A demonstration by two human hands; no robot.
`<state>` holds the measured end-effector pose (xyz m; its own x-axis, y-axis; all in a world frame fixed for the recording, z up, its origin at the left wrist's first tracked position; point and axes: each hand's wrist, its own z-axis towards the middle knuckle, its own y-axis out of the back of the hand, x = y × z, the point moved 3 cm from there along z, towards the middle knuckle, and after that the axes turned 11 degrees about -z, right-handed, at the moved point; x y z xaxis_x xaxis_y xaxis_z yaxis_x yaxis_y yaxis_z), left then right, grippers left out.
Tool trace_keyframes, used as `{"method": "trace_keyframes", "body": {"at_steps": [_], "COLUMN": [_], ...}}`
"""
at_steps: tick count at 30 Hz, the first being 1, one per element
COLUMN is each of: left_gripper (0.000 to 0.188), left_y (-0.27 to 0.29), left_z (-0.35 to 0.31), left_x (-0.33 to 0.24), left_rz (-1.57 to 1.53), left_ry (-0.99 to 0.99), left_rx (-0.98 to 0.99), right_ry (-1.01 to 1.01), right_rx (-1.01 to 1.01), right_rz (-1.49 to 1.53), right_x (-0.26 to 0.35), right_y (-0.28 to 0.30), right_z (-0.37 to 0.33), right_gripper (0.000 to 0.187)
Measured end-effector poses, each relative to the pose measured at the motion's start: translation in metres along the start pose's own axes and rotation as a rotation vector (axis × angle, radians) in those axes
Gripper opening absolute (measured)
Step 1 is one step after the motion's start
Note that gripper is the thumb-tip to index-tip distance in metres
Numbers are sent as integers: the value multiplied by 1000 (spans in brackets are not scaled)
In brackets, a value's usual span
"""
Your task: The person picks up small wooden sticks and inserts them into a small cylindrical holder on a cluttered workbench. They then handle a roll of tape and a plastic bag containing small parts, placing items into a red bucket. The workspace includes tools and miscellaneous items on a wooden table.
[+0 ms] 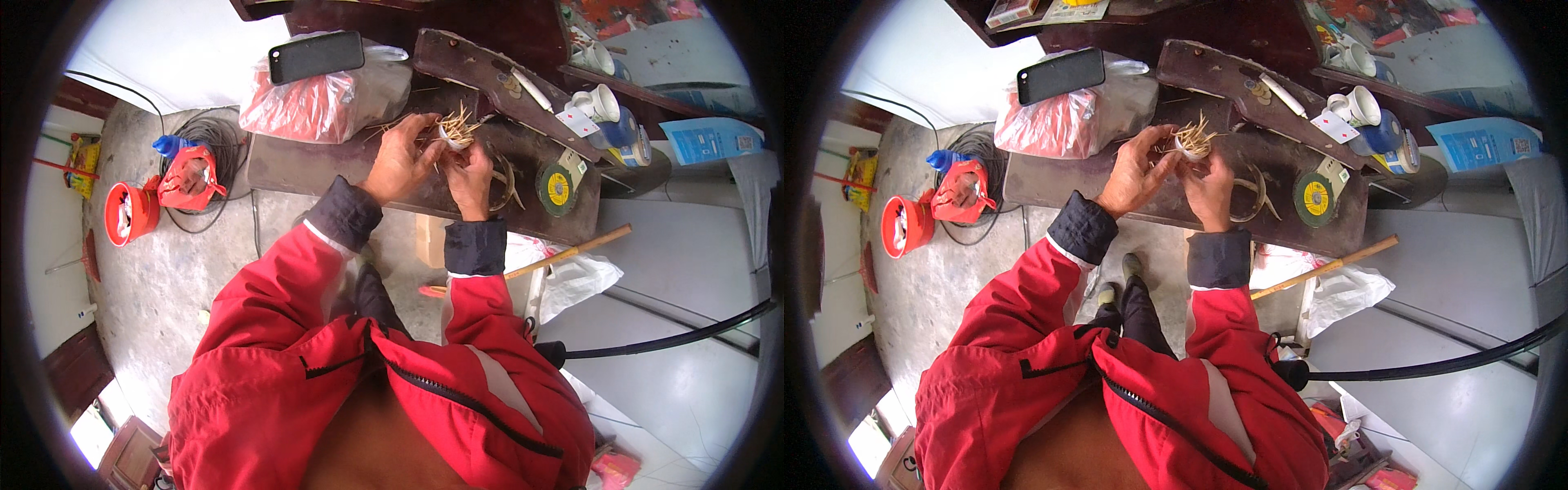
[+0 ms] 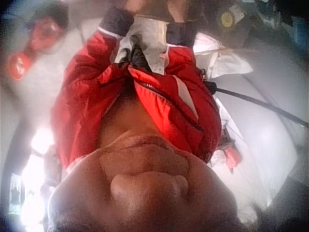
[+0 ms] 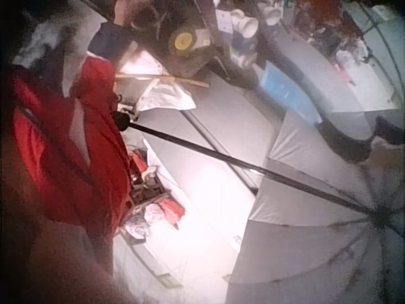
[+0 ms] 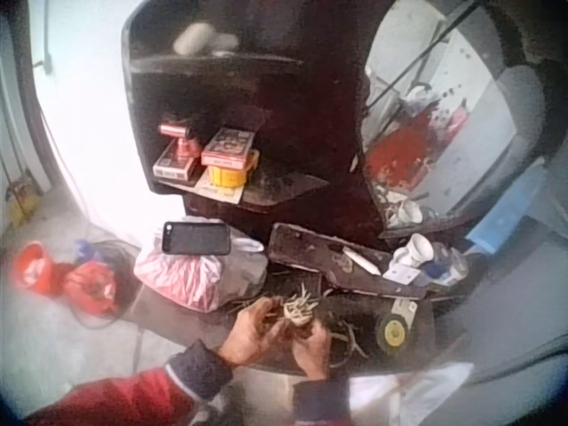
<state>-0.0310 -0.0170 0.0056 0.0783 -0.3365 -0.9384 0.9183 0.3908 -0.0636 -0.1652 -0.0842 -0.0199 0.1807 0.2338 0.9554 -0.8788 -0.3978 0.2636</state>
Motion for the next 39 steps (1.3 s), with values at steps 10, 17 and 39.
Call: {"method": "trace_keyframes", "body": {"at_steps": [10, 17, 39], "left_gripper": [33, 44, 65], "left_y": [3, 9, 19], "left_z": [1, -3, -23], "left_x": [0, 2, 15], "left_rz": [104, 275, -487], "left_ry": [-73, -104, 307], "left_rx": [-67, -69, 179], "right_ry": [47, -43, -86], "right_rx": [-111, -73, -14], "right_rz": [-30, 74, 266], "right_x": [-7, -30, 12], "right_y": [-3, -5, -3], "right_z": [1, 5, -22], "right_gripper": [37, 41, 42]}}
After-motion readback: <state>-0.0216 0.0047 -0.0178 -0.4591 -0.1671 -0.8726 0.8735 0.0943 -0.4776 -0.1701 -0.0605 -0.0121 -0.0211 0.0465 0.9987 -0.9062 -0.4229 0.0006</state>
